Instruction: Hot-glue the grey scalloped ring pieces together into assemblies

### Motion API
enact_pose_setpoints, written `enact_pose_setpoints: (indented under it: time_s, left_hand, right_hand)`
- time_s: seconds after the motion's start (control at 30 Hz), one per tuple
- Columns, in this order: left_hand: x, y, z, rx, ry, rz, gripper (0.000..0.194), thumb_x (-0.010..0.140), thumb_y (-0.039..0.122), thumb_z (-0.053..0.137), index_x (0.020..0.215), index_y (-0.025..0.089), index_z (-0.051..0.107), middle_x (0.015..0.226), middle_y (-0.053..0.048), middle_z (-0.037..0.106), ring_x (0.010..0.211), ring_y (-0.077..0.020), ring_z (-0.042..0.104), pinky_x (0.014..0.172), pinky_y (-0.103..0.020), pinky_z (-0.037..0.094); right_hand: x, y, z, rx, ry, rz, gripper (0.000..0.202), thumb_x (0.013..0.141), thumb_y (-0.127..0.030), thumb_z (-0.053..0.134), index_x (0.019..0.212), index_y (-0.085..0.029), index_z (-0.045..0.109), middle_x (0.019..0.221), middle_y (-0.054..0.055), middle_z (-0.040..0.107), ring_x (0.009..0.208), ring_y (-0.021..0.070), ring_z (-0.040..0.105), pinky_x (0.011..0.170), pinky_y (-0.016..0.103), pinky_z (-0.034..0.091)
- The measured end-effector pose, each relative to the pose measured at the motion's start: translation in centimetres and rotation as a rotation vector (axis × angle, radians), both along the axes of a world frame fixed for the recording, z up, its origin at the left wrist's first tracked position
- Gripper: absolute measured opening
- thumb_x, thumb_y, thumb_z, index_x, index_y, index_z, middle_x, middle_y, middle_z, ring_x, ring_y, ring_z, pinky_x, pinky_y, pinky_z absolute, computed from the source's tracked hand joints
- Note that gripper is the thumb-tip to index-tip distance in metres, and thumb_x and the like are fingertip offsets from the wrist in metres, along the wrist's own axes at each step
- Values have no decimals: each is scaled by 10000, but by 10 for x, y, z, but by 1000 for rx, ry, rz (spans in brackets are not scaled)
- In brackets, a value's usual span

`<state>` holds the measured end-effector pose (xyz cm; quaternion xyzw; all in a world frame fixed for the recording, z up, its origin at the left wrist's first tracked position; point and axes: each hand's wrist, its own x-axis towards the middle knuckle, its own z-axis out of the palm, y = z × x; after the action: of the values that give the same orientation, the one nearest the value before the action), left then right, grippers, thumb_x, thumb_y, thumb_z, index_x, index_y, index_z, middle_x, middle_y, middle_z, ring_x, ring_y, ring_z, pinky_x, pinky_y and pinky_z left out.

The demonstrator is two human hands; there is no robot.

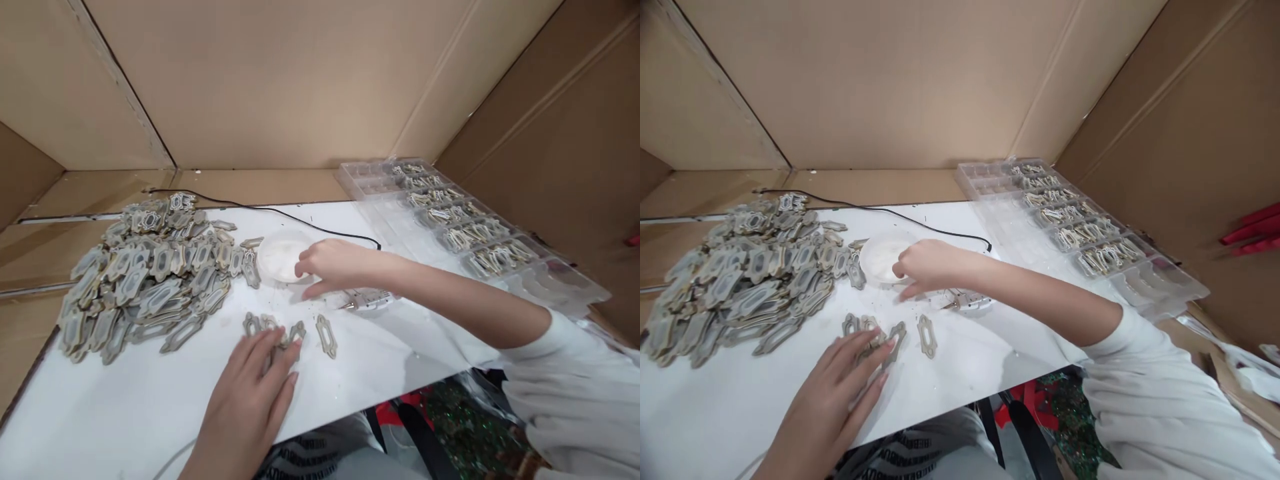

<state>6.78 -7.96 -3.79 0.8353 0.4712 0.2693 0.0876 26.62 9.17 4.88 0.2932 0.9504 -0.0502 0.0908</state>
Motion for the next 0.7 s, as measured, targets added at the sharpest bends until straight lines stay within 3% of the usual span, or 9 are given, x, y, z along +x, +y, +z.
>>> enact_pose_setpoints:
  time_s: [0.07, 0.17, 0.23, 0.27, 0.33, 0.4, 0.53, 0.63, 0.7]
  left_hand:
    - [19, -5, 12, -210, -288, -69, 322, 975, 252, 502, 1260, 312, 642, 1160, -69, 706, 1071, -228, 668, 906, -353, 571]
    - [67, -3, 28, -827, -648, -280, 310, 987, 305, 473, 1232, 269, 660, 1131, -72, 710, 879, -180, 709, 834, -329, 574]
    - [103, 4, 34, -1226, -915, -256, 366, 941, 323, 524, 1275, 201, 612, 1234, -115, 666, 722, -136, 697, 733, -302, 570]
    - [118, 9, 36, -1329, -1038, -216, 391, 920, 327, 552, 1278, 177, 594, 1263, -128, 648, 684, -113, 676, 728, -292, 559]
    - [142, 19, 38, -1369, -1244, -131, 408, 904, 359, 572, 1253, 148, 593, 1167, -126, 678, 628, -99, 617, 670, -274, 523]
    - [155, 26, 38, -1323, -1312, -117, 367, 888, 369, 590, 1175, 144, 633, 1048, -97, 703, 641, -106, 576, 644, -254, 480]
    - [159, 25, 34, -1282, -1317, -122, 313, 836, 381, 655, 1015, 126, 680, 846, -66, 702, 586, -105, 482, 582, -248, 399]
    - [155, 14, 34, -1313, -1304, -215, 365, 771, 446, 733, 945, 126, 714, 753, -54, 689, 607, -133, 521, 633, -279, 444]
    - [151, 5, 36, -1323, -1233, -396, 323, 760, 427, 756, 912, 143, 742, 757, -48, 699, 688, -165, 587, 727, -308, 487]
  right_hand:
    - [-3, 14, 9, -6, 63, -58, 212, 934, -364, 675, 1019, -187, 754, 883, 5, 728, 758, 143, 642, 676, 242, 423]
    - [-15, 46, 27, 47, 158, -197, 188, 922, -318, 678, 886, -154, 762, 783, -2, 701, 789, 151, 659, 748, 250, 446]
    - [-24, 69, 41, 90, 224, -263, 198, 944, -290, 628, 932, -137, 753, 895, 38, 732, 868, 169, 666, 814, 273, 465]
    - [-27, 80, 47, 128, 259, -317, 228, 965, -271, 577, 987, -111, 738, 973, 81, 736, 915, 193, 666, 837, 300, 472]
    - [-30, 99, 58, 182, 420, -475, 260, 987, -269, 526, 1068, -107, 713, 1064, 106, 734, 987, 201, 663, 885, 309, 476]
    - [-27, 114, 63, 202, 580, -633, 236, 984, -243, 511, 1064, -138, 706, 1032, 87, 749, 985, 194, 673, 889, 297, 486]
    - [-8, 129, 69, 239, 707, -746, 254, 984, -240, 475, 1031, -123, 696, 961, 66, 765, 875, 148, 685, 799, 257, 472]
    - [11, 131, 80, 336, 697, -781, 393, 1027, -265, 334, 1079, -64, 668, 966, 68, 762, 825, 85, 663, 770, 223, 425]
    - [21, 125, 90, 437, 674, -772, 386, 1038, -266, 324, 1129, -73, 646, 1021, 81, 755, 889, 117, 670, 807, 252, 443]
